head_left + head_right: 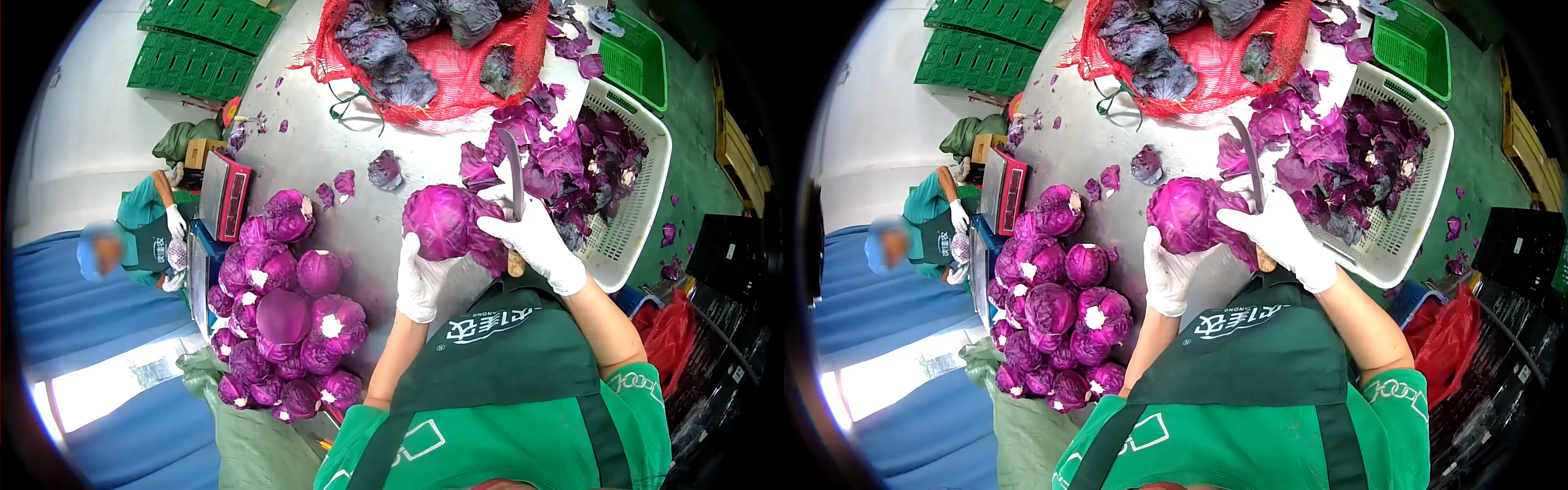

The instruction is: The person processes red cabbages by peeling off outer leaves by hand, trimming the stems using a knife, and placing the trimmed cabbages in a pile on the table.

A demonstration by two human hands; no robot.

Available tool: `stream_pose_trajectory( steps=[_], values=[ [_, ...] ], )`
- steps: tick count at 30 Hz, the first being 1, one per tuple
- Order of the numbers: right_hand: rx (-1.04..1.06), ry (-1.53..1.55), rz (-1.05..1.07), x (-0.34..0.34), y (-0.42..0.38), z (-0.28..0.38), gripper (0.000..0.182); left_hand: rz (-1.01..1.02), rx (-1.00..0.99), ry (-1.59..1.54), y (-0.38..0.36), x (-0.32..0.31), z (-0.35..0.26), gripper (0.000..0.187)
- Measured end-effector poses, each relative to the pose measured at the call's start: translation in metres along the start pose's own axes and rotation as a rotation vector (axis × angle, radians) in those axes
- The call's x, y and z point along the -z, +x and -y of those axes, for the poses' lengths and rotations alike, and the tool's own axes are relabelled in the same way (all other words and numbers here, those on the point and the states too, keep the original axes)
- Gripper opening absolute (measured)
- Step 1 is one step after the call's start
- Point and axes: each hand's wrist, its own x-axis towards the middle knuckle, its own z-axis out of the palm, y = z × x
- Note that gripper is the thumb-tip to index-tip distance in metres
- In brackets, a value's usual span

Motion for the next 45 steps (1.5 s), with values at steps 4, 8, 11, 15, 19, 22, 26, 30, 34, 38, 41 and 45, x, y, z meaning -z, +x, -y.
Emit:
stream_pose_trajectory(
  steps=[4, 8, 11, 15, 19, 22, 26, 30, 34, 38, 41, 45],
  values=[
    [-0.107, 0.268, 0.003, 0.018, -0.004, 0.049, 0.039, -0.059, 0.039, -0.031, 0.006, 0.006, -0.005, 0.079],
    [0.297, -0.249, -0.341, 0.075, 0.040, 0.029, 0.045, -0.154, 0.219, -0.400, 0.005, 0.008, -0.014, 0.082],
    [0.202, -0.475, -0.348, 0.066, 0.046, 0.004, 0.036, -0.064, 0.206, -0.326, -0.002, 0.013, -0.014, 0.082],
    [0.243, -0.149, -0.071, -0.001, 0.023, -0.003, 0.020, -0.026, 0.102, -0.181, -0.002, 0.024, -0.009, 0.084],
    [0.068, -0.129, 0.083, -0.029, -0.001, 0.010, 0.017, -0.019, 0.057, -0.133, -0.007, 0.023, -0.014, 0.086],
    [0.003, -0.008, 0.138, -0.037, -0.009, 0.012, 0.018, 0.005, 0.135, -0.278, -0.013, 0.034, -0.012, 0.090],
    [-0.007, 0.085, 0.214, -0.045, -0.009, 0.016, 0.019, 0.113, -0.232, 0.210, -0.013, 0.057, 0.017, 0.090],
    [-0.054, 0.172, 0.230, -0.052, -0.003, 0.015, 0.019, 0.104, -0.426, 0.458, -0.014, 0.048, 0.009, 0.088],
    [0.075, -0.243, 0.113, -0.052, 0.034, -0.051, 0.030, 0.122, -0.123, -0.316, -0.030, 0.052, -0.068, 0.086],
    [0.303, -0.620, 0.168, -0.032, 0.057, -0.116, 0.045, -0.271, -0.746, 0.191, -0.071, 0.047, -0.171, 0.072],
    [0.286, -0.715, 0.095, -0.017, 0.069, -0.130, 0.050, -0.758, -1.088, 1.052, -0.106, 0.065, -0.262, 0.072],
    [0.369, -0.781, -0.066, 0.018, 0.102, -0.138, 0.044, -1.260, -1.042, 1.836, -0.135, 0.157, -0.359, 0.095]
  ],
)
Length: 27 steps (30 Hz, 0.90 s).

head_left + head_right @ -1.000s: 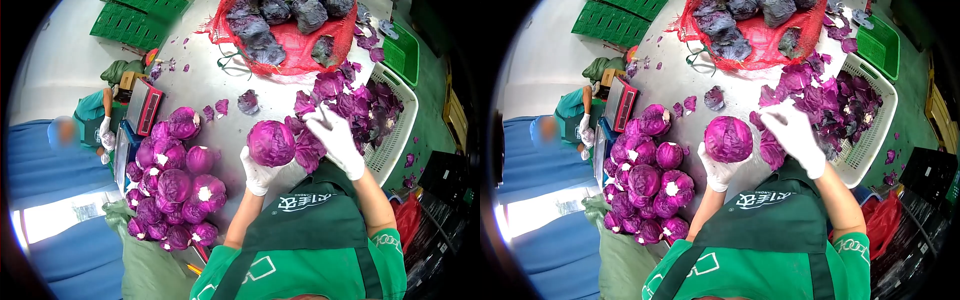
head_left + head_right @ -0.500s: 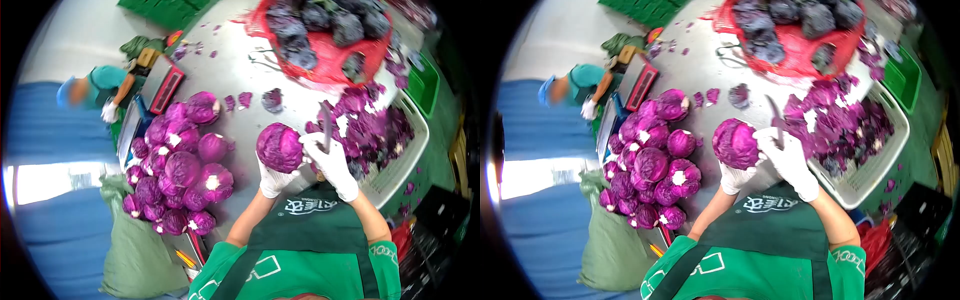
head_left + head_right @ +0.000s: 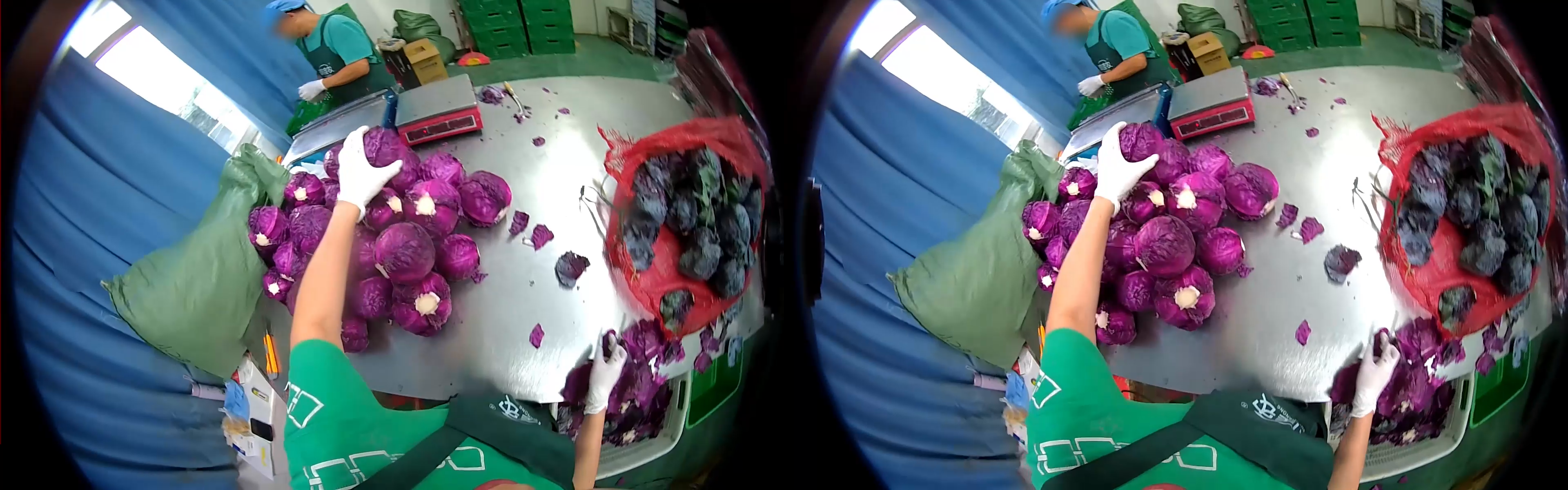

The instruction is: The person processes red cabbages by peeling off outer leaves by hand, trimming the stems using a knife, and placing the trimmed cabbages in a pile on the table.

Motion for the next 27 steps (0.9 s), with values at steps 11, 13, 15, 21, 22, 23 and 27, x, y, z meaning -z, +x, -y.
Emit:
stream_pose_trajectory(
  steps=[11, 13, 15, 21, 22, 23, 27],
  values=[
    [-0.109, -0.011, -0.047, 0.045, 0.007, -0.042, 0.031, 0.391, 0.518, 0.600, 0.043, -0.037, 0.111, 0.089],
    [-0.113, 0.002, -0.055, 0.051, 0.007, -0.014, 0.027, 0.481, 0.403, 0.517, 0.052, -0.049, 0.139, 0.095],
    [-0.076, -0.061, -0.068, 0.053, 0.008, -0.001, 0.030, 0.469, 0.273, 0.168, 0.053, -0.089, 0.213, 0.103],
    [-0.118, 0.068, -0.115, 0.034, 0.026, 0.026, 0.033, 0.958, 0.477, 0.471, 0.076, -0.090, 0.235, 0.104],
    [-0.139, 0.213, -0.084, 0.026, 0.031, 0.034, 0.036, 1.018, 0.416, 0.563, 0.088, -0.097, 0.242, 0.103],
    [-0.131, 0.262, -0.036, 0.016, 0.035, 0.030, 0.038, 0.935, 0.343, 0.582, 0.099, -0.101, 0.219, 0.097],
    [-0.238, 0.221, 0.082, 0.031, 0.041, 0.000, 0.041, 0.579, -0.186, -0.011, 0.140, -0.124, 0.079, 0.073]
  ],
)
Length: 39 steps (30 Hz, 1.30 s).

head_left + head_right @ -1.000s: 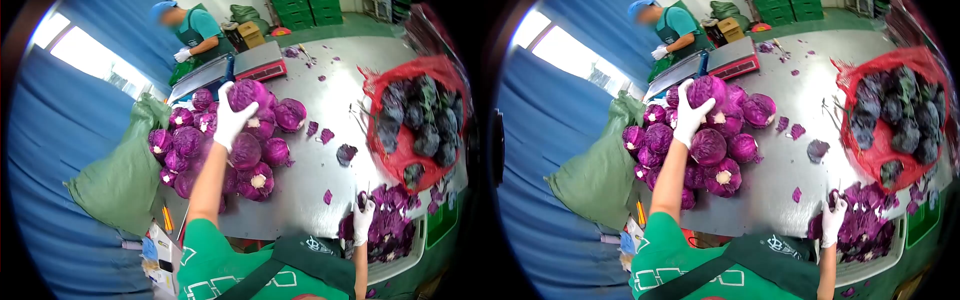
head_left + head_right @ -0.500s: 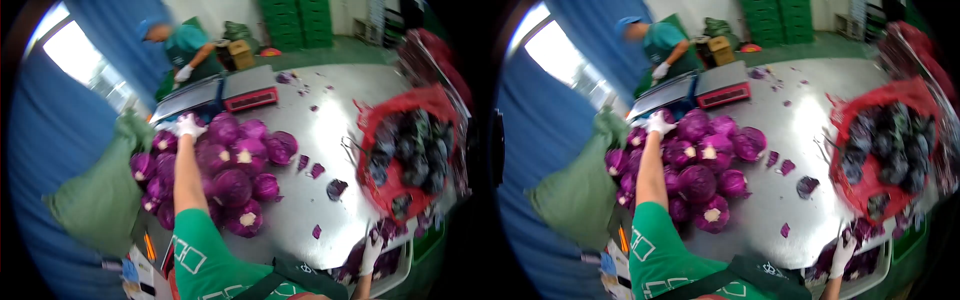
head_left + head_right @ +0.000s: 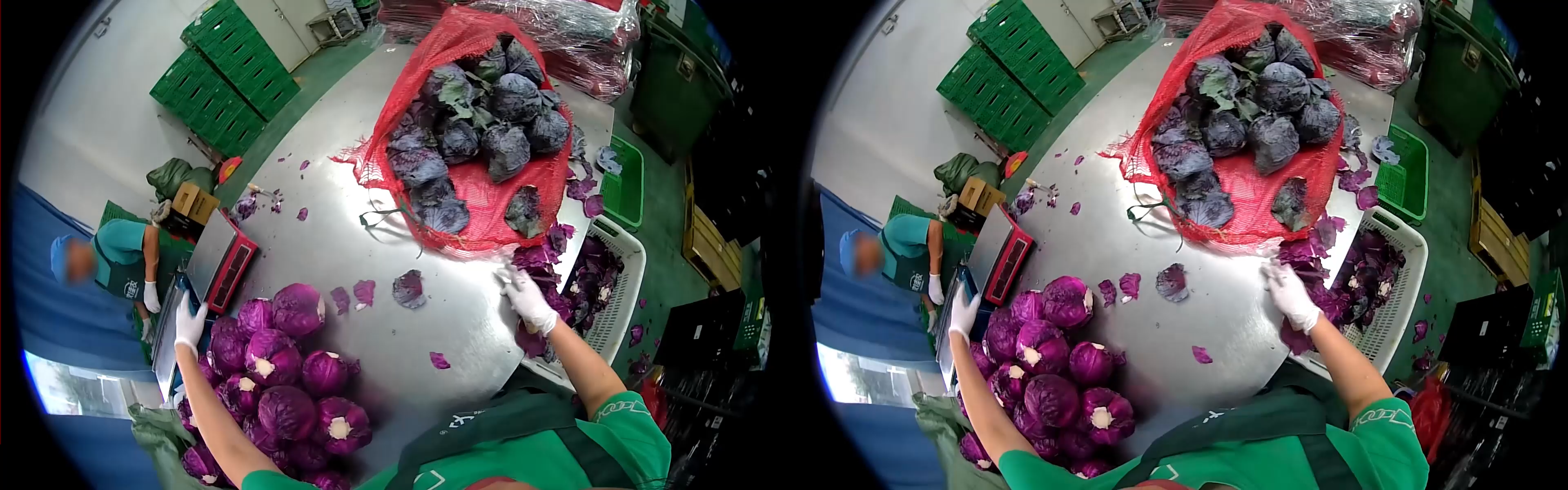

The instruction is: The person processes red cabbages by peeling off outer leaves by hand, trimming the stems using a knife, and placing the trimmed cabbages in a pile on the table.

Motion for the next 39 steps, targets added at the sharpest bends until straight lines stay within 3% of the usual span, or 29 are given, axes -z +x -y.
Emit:
stream_pose_trajectory(
  steps=[1, 2, 3, 6, 7, 9, 11, 14, 15, 17, 18, 19, 21, 23, 25, 28, 30, 31, 33, 34, 37, 39],
  values=[
    [-0.267, 0.191, 0.052, 0.021, -0.002, 0.009, 0.041, -0.008, -0.084, -0.045, 0.013, 0.002, -0.060, 0.067],
    [-0.166, 0.207, -0.092, 0.034, -0.001, -0.020, 0.038, -0.016, -0.211, -0.065, 0.030, -0.002, -0.109, 0.066],
    [-0.058, -0.009, -0.222, 0.050, 0.003, -0.064, 0.038, -0.004, -0.284, -0.110, 0.039, -0.006, -0.171, 0.066],
    [0.129, -0.303, -0.596, 0.104, -0.011, -0.086, 0.035, 0.013, -0.610, -0.176, 0.071, -0.047, -0.323, 0.070],
    [0.206, -0.547, -0.628, 0.124, -0.018, -0.081, 0.032, 0.000, -0.725, -0.182, 0.087, -0.072, -0.361, 0.072],
    [0.008, -0.232, -0.627, 0.131, -0.021, -0.052, 0.026, 0.012, -0.773, -0.181, 0.119, -0.123, -0.434, 0.089],
    [0.209, -0.405, -0.687, 0.133, -0.012, -0.019, 0.028, 0.003, -0.519, -0.057, 0.133, -0.158, -0.510, 0.107],
    [0.224, -0.392, -0.522, 0.124, 0.012, 0.047, 0.045, 0.019, -0.246, 0.044, 0.158, -0.184, -0.586, 0.112],
    [0.278, -0.472, -0.448, 0.117, 0.021, 0.050, 0.054, 0.011, -0.243, 0.039, 0.172, -0.196, -0.590, 0.112],
    [0.274, -0.471, -0.193, 0.091, 0.035, 0.051, 0.069, -0.025, 0.038, 0.045, 0.202, -0.236, -0.588, 0.092],
    [0.291, -0.552, -0.090, 0.081, 0.040, 0.060, 0.075, 0.147, 0.104, -0.087, 0.225, -0.237, -0.573, 0.058],
    [0.310, -0.631, 0.019, 0.071, 0.044, 0.068, 0.080, -0.065, -0.023, -0.198, 0.229, -0.249, -0.554, 0.031],
    [0.348, -0.671, 0.060, 0.049, 0.051, 0.057, 0.074, -0.197, -0.002, -0.450, 0.218, -0.244, -0.538, 0.027],
    [0.153, -0.664, -0.011, 0.032, 0.057, 0.030, 0.052, -0.165, -0.164, -0.429, 0.212, -0.228, -0.523, 0.029],
    [0.143, -0.638, -0.063, 0.039, 0.052, 0.035, 0.020, -0.154, -0.334, -0.497, 0.200, -0.221, -0.510, 0.026],
    [0.088, -0.733, -0.134, 0.059, 0.033, 0.028, 0.014, 0.111, -0.257, -0.813, 0.158, -0.201, -0.498, 0.025],
    [0.117, -0.755, -0.207, 0.081, 0.020, 0.026, 0.013, -0.140, -0.561, -0.750, 0.141, -0.220, -0.478, 0.026],
    [0.157, -0.752, -0.260, 0.093, 0.015, 0.027, 0.013, -0.126, -0.554, -0.754, 0.118, -0.204, -0.476, 0.026],
    [0.185, -0.739, -0.341, 0.118, 0.010, 0.037, 0.012, 0.116, -0.402, -0.998, 0.067, -0.150, -0.485, 0.028],
    [0.180, -0.759, -0.343, 0.133, 0.008, 0.045, 0.011, 0.081, -0.426, -0.979, 0.057, -0.154, -0.476, 0.030],
    [0.130, -0.771, -0.370, 0.167, 0.003, 0.042, 0.013, 0.265, -0.332, -0.935, 0.019, -0.147, -0.455, 0.023],
    [0.031, -0.709, -0.334, 0.181, -0.004, 0.032, 0.016, 0.277, -0.231, -1.146, -0.007, -0.138, -0.452, 0.026]
  ],
)
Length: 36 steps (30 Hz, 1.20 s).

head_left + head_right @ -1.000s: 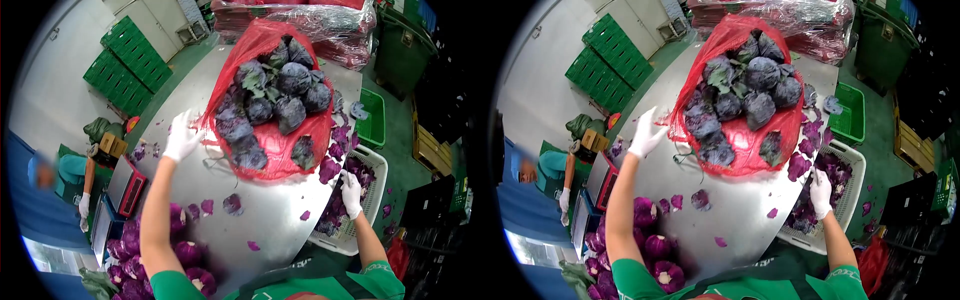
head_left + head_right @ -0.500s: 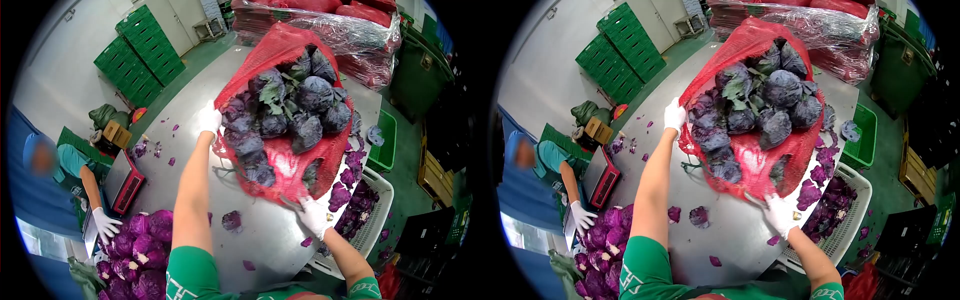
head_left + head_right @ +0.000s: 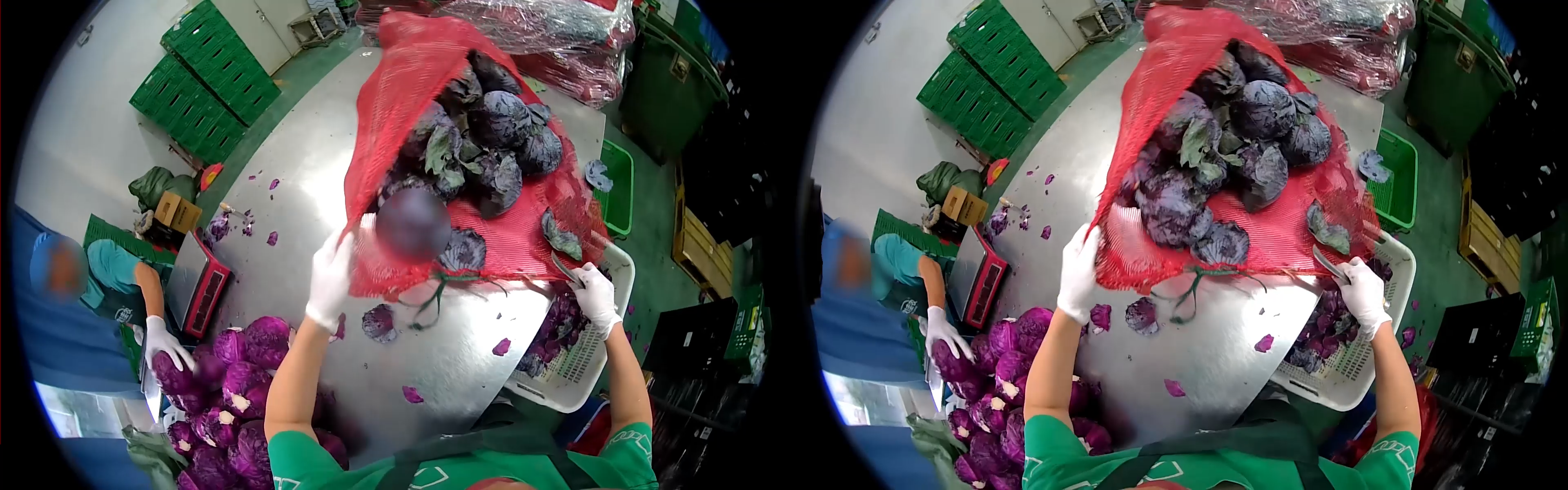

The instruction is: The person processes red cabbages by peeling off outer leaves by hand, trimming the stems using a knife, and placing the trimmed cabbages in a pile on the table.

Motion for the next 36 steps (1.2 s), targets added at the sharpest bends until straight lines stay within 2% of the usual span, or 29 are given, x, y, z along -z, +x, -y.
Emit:
stream_pose_trajectory(
  steps=[2, 3, 5, 6, 8, 10, 12, 14, 15, 16, 18, 20, 21, 23, 24, 25, 26, 27, 28, 29, 31, 32, 34, 35, 36],
  values=[
    [-0.047, 0.043, 0.084, -0.009, -0.011, -0.017, 0.019, -0.061, 0.045, -0.043, -0.003, 0.013, 0.012, 0.025],
    [-0.015, 0.122, 0.072, -0.017, -0.019, -0.017, 0.021, -0.134, -0.091, 0.160, 0.011, 0.031, 0.037, 0.025],
    [0.025, 0.261, 0.107, -0.032, -0.032, 0.008, 0.026, -0.283, -0.018, 0.113, 0.042, 0.067, 0.061, 0.028],
    [0.033, 0.323, 0.149, -0.039, -0.035, 0.028, 0.030, -0.319, -0.017, 0.383, 0.061, 0.089, 0.068, 0.031],
    [0.109, 0.305, 0.133, -0.055, -0.037, 0.054, 0.037, -0.420, -0.060, 0.557, 0.094, 0.114, 0.100, 0.039],
    [0.256, 0.293, -0.029, -0.074, -0.035, 0.064, 0.046, -0.362, 0.137, 0.885, 0.104, 0.103, 0.101, 0.043],
    [0.194, 0.288, -0.124, -0.066, -0.035, 0.081, 0.053, -0.195, 0.194, 0.958, 0.111, 0.099, 0.165, 0.043],
    [0.186, 0.328, -0.074, -0.057, -0.045, 0.096, 0.056, -0.142, 0.188, 0.725, 0.094, 0.086, 0.208, 0.042],
    [0.170, 0.366, -0.026, -0.056, -0.055, 0.102, 0.059, -0.104, 0.311, 0.520, 0.090, 0.090, 0.218, 0.042],
    [0.174, 0.270, 0.228, -0.062, -0.067, 0.105, 0.061, -0.067, 0.423, 0.312, 0.084, 0.087, 0.207, 0.043],
    [0.515, 0.199, 0.136, -0.081, -0.090, 0.111, 0.059, -0.215, 0.632, 0.226, 0.070, 0.080, 0.163, 0.050],
    [0.540, 0.162, 0.201, -0.092, -0.099, 0.107, 0.056, -0.527, 0.196, 0.975, 0.064, 0.088, 0.162, 0.050],
    [0.427, 0.141, 0.227, -0.106, -0.104, 0.091, 0.053, -0.527, 0.200, 0.983, 0.056, 0.083, 0.141, 0.050],
    [0.156, 0.116, 0.235, -0.107, -0.105, 0.055, 0.045, -0.500, -0.570, 1.049, 0.038, 0.042, 0.054, 0.041],
    [0.000, 0.111, 0.221, -0.098, -0.098, 0.036, 0.040, -0.302, -0.505, 0.831, 0.030, 0.016, 0.027, 0.031],
    [-0.052, 0.058, 0.082, -0.080, -0.089, 0.024, 0.036, -0.107, -0.624, 0.773, 0.019, -0.015, -0.004, 0.016],
    [-0.101, 0.002, -0.062, -0.064, -0.082, 0.011, 0.031, 0.114, -0.776, 0.823, 0.022, -0.030, 0.010, 0.017],
    [-0.103, -0.003, -0.147, -0.061, -0.082, -0.014, 0.030, 0.284, -0.838, 0.763, 0.024, -0.049, 0.019, 0.018],
    [-0.106, -0.009, -0.231, -0.059, -0.085, -0.033, 0.029, 0.385, -0.544, 1.131, 0.029, -0.072, 0.016, 0.019],
    [-0.124, 0.044, -0.220, -0.048, -0.087, -0.038, 0.031, 0.418, -0.397, 1.239, 0.031, -0.083, -0.021, 0.024],
    [-0.198, 0.191, -0.179, -0.041, -0.099, -0.036, 0.028, 0.407, -0.122, 1.276, 0.051, -0.080, -0.024, 0.036],
    [-0.235, 0.271, -0.153, -0.045, -0.109, -0.039, 0.026, 0.365, -0.002, 1.207, 0.073, -0.064, 0.024, 0.043],
    [-0.279, 0.414, -0.101, -0.041, -0.120, -0.024, 0.019, 0.298, 0.533, 0.129, 0.100, -0.044, 0.076, 0.054],
    [-0.260, 0.462, -0.101, -0.038, -0.121, -0.014, 0.019, 0.371, 0.336, 0.230, 0.117, -0.031, 0.139, 0.059],
    [-0.241, 0.512, -0.101, -0.034, -0.121, -0.003, 0.018, 0.358, 0.409, 0.171, 0.080, -0.051, 0.051, 0.056]
  ],
)
